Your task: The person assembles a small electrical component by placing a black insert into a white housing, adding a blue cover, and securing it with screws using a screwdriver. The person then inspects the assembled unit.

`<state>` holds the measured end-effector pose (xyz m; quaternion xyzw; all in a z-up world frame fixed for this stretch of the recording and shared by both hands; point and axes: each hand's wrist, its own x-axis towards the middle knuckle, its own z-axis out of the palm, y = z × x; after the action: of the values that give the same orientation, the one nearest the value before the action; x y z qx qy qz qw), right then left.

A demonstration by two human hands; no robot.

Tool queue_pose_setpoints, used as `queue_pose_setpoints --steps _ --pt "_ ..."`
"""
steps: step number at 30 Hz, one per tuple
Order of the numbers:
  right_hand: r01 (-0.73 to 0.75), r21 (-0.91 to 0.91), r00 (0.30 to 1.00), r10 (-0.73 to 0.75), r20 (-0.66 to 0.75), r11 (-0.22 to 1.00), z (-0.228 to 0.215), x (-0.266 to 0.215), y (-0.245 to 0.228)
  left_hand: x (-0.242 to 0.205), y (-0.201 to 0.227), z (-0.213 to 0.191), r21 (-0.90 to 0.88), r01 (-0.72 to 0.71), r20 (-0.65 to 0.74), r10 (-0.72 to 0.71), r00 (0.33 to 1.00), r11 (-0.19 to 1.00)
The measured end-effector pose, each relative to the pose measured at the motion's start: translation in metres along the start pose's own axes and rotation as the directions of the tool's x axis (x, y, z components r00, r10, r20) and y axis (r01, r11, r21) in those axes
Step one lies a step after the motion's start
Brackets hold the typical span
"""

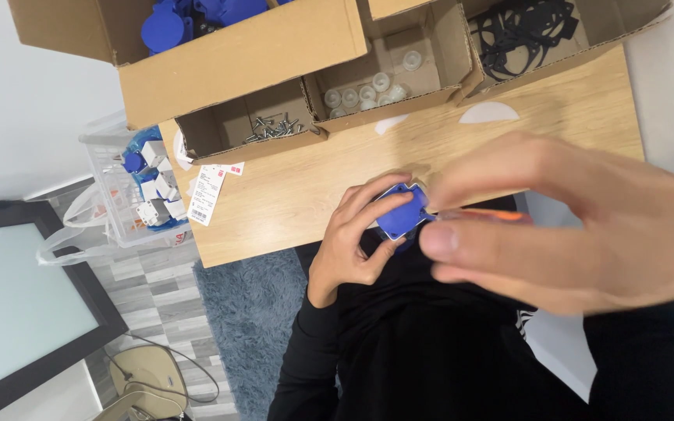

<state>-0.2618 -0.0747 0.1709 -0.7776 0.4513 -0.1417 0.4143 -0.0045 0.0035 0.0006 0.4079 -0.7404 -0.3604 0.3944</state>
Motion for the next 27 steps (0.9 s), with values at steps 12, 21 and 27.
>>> queue_pose_setpoints --steps 12,21,27 --pt "0.674 -0.154 0.738 -0.67 0.084 0.723 -0.006 0.004 0.014 -0.003 -0.006 0.005 0.018 -0.027 -0.018 0.027 0.999 0.999" --pt "0.611 -0.322 0.75 -0.659 -0.056 0.723 0.004 0.003 0.018 -0.005 -0.016 0.021 0.094 -0.027 -0.171 0.043 0.984 0.995" --pt "0.463 -0.392 0.841 -0.533 -0.087 0.795 -0.002 -0.003 0.024 0.0 -0.011 0.02 0.124 -0.013 -0.207 0.039 0.978 0.992"
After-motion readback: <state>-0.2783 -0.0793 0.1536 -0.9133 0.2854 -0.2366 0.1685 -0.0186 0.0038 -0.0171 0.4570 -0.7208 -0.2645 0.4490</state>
